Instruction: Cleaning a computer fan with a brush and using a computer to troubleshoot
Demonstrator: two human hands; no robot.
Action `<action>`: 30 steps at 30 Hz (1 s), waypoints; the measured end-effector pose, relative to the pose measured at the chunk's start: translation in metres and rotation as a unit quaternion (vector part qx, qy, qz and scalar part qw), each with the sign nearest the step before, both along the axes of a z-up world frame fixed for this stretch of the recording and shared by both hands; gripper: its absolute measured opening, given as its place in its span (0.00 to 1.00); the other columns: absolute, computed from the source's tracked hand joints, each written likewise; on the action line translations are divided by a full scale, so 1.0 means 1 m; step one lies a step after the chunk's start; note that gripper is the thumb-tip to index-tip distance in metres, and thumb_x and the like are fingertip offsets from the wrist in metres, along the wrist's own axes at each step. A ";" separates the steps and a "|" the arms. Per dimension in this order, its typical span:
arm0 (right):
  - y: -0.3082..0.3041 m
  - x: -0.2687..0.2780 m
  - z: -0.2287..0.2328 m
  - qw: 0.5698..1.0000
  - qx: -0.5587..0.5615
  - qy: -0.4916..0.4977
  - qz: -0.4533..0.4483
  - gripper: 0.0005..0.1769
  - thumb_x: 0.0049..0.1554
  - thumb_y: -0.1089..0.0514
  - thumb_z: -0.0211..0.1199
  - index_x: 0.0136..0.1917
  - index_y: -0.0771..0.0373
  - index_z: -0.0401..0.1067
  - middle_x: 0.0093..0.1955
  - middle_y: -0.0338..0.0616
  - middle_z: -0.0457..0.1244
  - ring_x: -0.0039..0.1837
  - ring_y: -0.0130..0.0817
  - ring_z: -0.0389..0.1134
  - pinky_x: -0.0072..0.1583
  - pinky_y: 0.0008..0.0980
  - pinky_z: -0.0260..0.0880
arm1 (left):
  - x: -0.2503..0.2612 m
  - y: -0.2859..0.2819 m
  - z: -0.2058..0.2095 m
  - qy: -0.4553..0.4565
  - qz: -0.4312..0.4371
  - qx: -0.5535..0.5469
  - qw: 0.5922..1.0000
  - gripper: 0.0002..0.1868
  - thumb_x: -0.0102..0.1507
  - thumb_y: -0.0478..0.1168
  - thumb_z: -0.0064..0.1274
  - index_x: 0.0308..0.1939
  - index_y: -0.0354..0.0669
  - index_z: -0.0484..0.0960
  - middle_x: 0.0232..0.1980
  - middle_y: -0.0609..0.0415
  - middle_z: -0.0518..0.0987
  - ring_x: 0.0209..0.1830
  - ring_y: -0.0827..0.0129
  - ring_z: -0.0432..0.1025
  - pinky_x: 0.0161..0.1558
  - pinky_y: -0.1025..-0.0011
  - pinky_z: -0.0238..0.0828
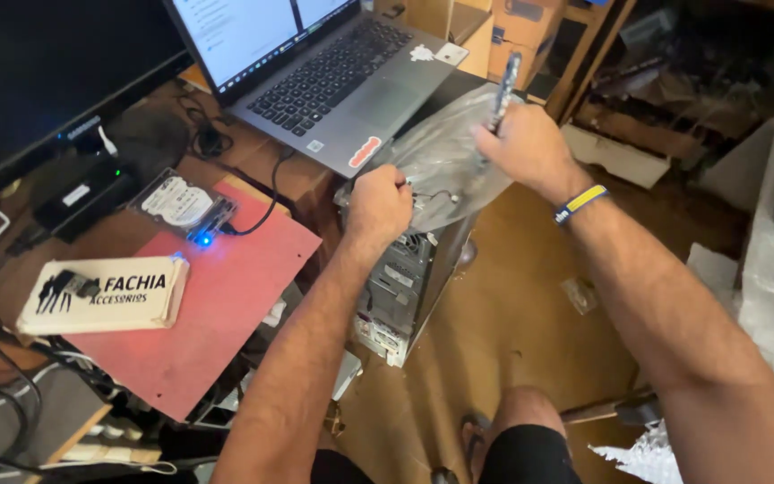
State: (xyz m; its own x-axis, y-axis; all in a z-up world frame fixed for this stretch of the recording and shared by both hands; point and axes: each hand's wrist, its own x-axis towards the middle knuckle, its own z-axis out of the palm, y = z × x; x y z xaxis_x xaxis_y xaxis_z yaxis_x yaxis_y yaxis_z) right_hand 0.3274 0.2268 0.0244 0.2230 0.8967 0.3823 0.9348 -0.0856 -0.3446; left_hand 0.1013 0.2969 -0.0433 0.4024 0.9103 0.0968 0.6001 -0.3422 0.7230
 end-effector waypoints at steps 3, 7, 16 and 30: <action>-0.010 -0.044 0.017 0.975 0.076 0.179 0.110 0.15 0.61 0.46 0.63 0.48 0.59 0.76 0.39 0.55 0.69 0.48 0.50 0.74 0.49 0.45 0.72 | -0.004 -0.012 0.005 -0.065 -0.041 0.111 0.991 0.10 0.63 0.37 0.52 0.48 0.40 0.79 0.44 0.37 0.81 0.49 0.41 0.78 0.50 0.50 0.78; -0.018 -0.040 0.014 0.958 0.120 0.224 0.136 0.11 0.62 0.50 0.64 0.49 0.59 0.76 0.37 0.51 0.68 0.44 0.41 0.72 0.48 0.40 0.72 | -0.018 -0.027 0.010 -0.077 -0.096 0.231 0.965 0.09 0.64 0.36 0.49 0.49 0.48 0.73 0.49 0.46 0.75 0.51 0.45 0.76 0.52 0.53 0.77; -0.011 -0.030 0.017 0.998 -0.050 0.028 0.040 0.25 0.62 0.42 0.60 0.45 0.68 0.79 0.39 0.65 0.70 0.47 0.62 0.73 0.46 0.55 0.73 | -0.019 -0.002 -0.036 0.065 -0.167 0.424 0.888 0.01 0.63 0.45 0.48 0.38 0.59 0.75 0.41 0.60 0.73 0.33 0.57 0.78 0.41 0.62 0.73; 0.005 -0.028 -0.013 0.990 -0.033 0.027 0.131 0.26 0.61 0.44 0.57 0.40 0.72 0.75 0.39 0.68 0.68 0.49 0.69 0.71 0.48 0.63 0.69 | -0.017 -0.001 -0.030 0.130 -0.195 0.397 0.888 0.05 0.60 0.42 0.58 0.38 0.59 0.78 0.40 0.61 0.75 0.31 0.56 0.80 0.40 0.61 0.77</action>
